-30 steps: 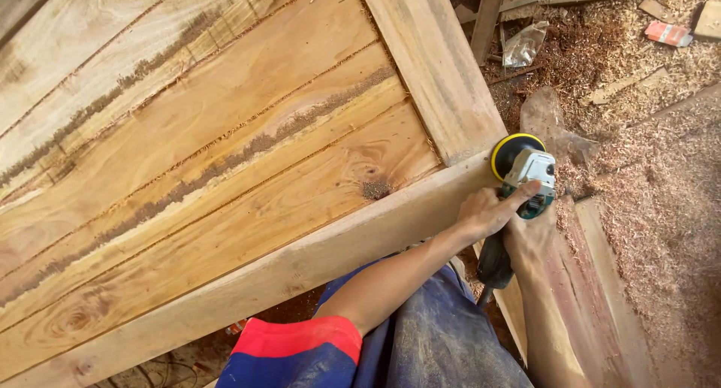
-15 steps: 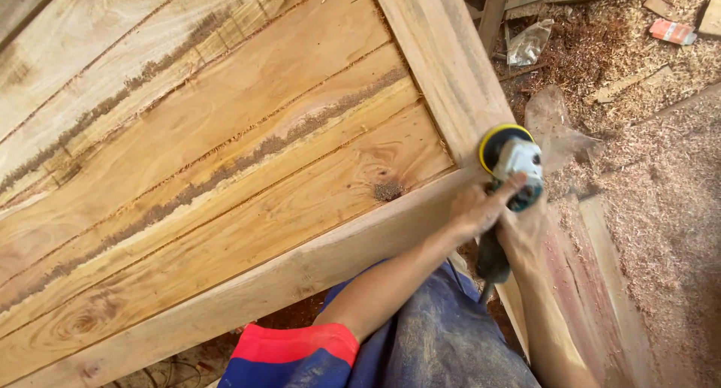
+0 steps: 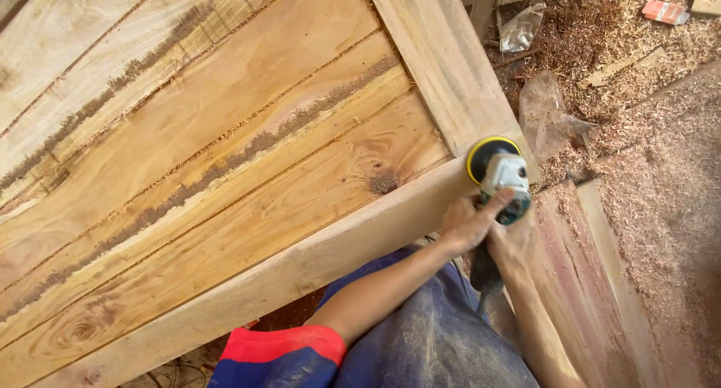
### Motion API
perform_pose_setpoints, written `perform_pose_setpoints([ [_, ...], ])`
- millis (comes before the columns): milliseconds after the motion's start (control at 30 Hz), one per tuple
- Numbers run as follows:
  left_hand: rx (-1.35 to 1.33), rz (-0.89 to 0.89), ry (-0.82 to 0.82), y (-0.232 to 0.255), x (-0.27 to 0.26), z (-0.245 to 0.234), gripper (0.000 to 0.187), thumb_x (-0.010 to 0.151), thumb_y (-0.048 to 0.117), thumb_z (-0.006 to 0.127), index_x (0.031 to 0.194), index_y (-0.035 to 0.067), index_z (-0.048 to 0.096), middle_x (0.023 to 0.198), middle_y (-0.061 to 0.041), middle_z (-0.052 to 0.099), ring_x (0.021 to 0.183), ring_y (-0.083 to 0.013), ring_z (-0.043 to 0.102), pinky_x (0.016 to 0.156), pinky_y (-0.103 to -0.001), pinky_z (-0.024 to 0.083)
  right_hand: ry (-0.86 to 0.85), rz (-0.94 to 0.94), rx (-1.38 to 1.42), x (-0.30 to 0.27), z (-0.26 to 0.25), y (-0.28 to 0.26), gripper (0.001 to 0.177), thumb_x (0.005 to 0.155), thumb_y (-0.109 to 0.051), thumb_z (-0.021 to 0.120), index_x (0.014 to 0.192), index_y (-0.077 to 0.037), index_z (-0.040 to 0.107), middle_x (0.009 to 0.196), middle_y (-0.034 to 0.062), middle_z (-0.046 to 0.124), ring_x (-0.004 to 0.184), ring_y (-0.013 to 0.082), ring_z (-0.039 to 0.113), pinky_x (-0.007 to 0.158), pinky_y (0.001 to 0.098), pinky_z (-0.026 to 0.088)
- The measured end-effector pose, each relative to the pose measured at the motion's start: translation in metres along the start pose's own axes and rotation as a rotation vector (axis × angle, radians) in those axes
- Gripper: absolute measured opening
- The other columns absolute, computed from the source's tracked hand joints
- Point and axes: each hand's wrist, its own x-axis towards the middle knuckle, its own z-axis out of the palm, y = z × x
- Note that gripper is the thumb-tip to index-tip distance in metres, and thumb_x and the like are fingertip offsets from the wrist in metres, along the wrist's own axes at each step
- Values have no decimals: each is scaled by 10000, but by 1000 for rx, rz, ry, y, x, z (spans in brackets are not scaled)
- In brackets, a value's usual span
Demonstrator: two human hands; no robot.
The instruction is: The person uses an electric orbital sander to smooth the surface of a large wooden panel. They move the sander back and forth across the wood, focusing on the edges and flat surfaces.
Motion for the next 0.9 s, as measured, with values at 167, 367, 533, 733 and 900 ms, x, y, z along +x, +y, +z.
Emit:
perform_pose_setpoints([
  [167,43,-42,47,-22,6,-4,1028,722,913,470,1240,52,687,1207,-236,694,1253,-370,607,1079,-475,474,-2,52,-93,-13,12,-22,693,833,-557,777,1297,-101,540,1127,282,678,1143,459,633,978,550,480],
  [367,51,-36,98,8,-14,-16,883,811,743,435,1253,18,678,1229,-256,685,1268,-376,597,1095,-488,451,-23,43,-143,-7,10,-18,677,799,-574,792,1269,-159,538,1107,264,702,1128,449,645,954,550,498],
  [533,60,-28,78,4,-16,-9,934,795,781,436,1244,-1,680,1213,-271,686,1245,-398,601,1081,-490,464,-1,11,6,-28,1,-53,672,894,-457,752,1340,-11,520,1117,354,650,1104,520,631,977,581,475],
  [733,67,22,119,2,2,-26,980,750,869,449,1190,36,722,1182,-241,710,1227,-369,626,1072,-488,473,-3,35,-73,-9,14,-54,680,835,-488,771,1333,-119,489,1103,305,686,1111,480,639,940,599,500],
  [900,29,-19,28,11,-17,-15,1050,720,874,449,1224,-16,681,1223,-284,675,1254,-407,595,1077,-484,473,41,19,-48,-12,3,-25,642,848,-505,789,1274,-96,538,1080,281,681,1065,466,661,900,567,509],
])
